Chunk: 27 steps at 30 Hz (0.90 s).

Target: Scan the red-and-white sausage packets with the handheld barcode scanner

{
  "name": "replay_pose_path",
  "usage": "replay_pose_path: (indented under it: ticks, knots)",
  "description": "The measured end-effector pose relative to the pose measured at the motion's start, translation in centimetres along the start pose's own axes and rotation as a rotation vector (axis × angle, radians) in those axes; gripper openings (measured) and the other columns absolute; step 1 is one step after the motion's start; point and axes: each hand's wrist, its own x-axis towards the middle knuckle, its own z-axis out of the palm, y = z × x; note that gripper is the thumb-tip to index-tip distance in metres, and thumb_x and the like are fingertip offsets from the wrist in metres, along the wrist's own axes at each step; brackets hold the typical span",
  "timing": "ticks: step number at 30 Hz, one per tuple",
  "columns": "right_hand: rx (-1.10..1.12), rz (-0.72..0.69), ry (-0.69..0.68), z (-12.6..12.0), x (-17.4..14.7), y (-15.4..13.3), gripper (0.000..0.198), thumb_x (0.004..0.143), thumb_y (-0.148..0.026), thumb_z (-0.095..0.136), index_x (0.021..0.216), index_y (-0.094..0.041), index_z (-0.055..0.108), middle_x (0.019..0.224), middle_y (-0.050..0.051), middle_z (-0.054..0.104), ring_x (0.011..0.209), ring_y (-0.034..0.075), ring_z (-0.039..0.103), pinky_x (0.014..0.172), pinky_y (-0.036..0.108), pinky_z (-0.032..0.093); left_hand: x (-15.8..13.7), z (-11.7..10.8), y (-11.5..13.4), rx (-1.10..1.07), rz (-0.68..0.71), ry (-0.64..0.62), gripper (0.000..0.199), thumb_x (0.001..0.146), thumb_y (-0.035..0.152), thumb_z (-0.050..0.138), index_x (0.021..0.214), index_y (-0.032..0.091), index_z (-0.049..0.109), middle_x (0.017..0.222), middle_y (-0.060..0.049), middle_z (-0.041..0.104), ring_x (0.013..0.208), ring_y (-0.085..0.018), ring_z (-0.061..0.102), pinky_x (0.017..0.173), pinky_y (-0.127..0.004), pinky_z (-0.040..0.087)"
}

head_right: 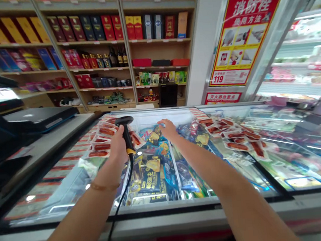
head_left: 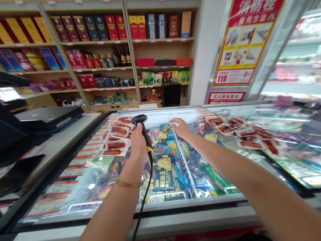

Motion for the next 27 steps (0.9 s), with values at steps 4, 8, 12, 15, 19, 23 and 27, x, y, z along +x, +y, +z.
replay_pose_path:
  ticks: [4,8,12,15,19,23,27]
  knots:
    - [-0.189,0.091,0.058,-7.6,-4.1,5.7,0.027,0.083,-0.021,0.05,0.101,-0.022,0.071,0.116,0.006,0.067,0.117,0.024,0.057,0.105,0.043,0.041,-2.0,4.1,-2.5,0.018,-0.036,-0.079,0.039,0.076,0.057,0.059,0.079,0.018,0.054,0.065,0.0,0.062,0.043,-0.009,0.049,0.038,-0.021,0.038]
    - [-0.481,0.214,0.136,-13.4,-8.3,8.8,0.025,0.08,-0.022,0.054,0.1,-0.022,0.07,0.115,0.012,0.065,0.114,0.032,0.056,0.099,0.055,0.04,-3.9,6.2,-5.4,0.093,-0.003,-0.183,0.041,0.076,0.058,0.059,0.079,0.018,0.054,0.071,-0.001,0.064,0.044,-0.009,0.05,0.037,-0.021,0.038]
    - [-0.619,0.542,0.076,-16.3,-10.4,9.8,0.032,0.079,-0.028,0.061,0.107,-0.016,0.067,0.121,0.025,0.058,0.12,0.044,0.049,0.095,0.066,0.038,-5.2,6.4,-7.4,0.132,0.032,-0.254,0.041,0.075,0.059,0.06,0.08,0.019,0.051,0.073,-0.001,0.063,0.044,-0.008,0.049,0.035,-0.021,0.037]
    - [-0.652,0.683,-0.059,-17.0,-10.6,9.5,0.041,0.08,-0.034,0.063,0.116,-0.014,0.063,0.133,0.027,0.05,0.129,0.046,0.039,0.098,0.07,0.033,-5.6,6.1,-7.9,0.166,0.051,-0.306,0.042,0.074,0.059,0.061,0.082,0.019,0.052,0.074,-0.001,0.062,0.045,-0.008,0.048,0.035,-0.02,0.038]
    - [-0.757,0.667,-0.162,-17.1,-10.7,8.6,0.04,0.088,-0.018,0.048,0.128,-0.014,0.055,0.138,0.023,0.047,0.132,0.041,0.038,0.097,0.068,0.036,-5.7,5.7,-8.1,0.227,0.047,-0.322,0.04,0.075,0.057,0.061,0.085,0.019,0.053,0.071,0.001,0.059,0.046,-0.007,0.047,0.035,-0.019,0.037]
    - [-0.799,0.551,-0.198,-16.8,-10.8,8.1,0.041,0.091,-0.01,0.037,0.128,-0.01,0.055,0.13,0.025,0.052,0.126,0.038,0.046,0.091,0.052,0.047,-5.6,5.7,-8.5,0.267,0.023,-0.319,0.038,0.077,0.056,0.06,0.087,0.02,0.053,0.072,0.001,0.059,0.045,-0.007,0.047,0.035,-0.019,0.037]
    - [-0.774,0.42,-0.218,-16.0,-10.1,8.7,0.038,0.088,-0.005,0.041,0.119,-0.007,0.061,0.118,0.024,0.059,0.111,0.032,0.06,0.092,0.043,0.047,-5.7,5.7,-8.7,0.299,0.009,-0.337,0.039,0.078,0.055,0.059,0.092,0.019,0.056,0.076,-0.001,0.06,0.048,-0.009,0.05,0.036,-0.019,0.038]
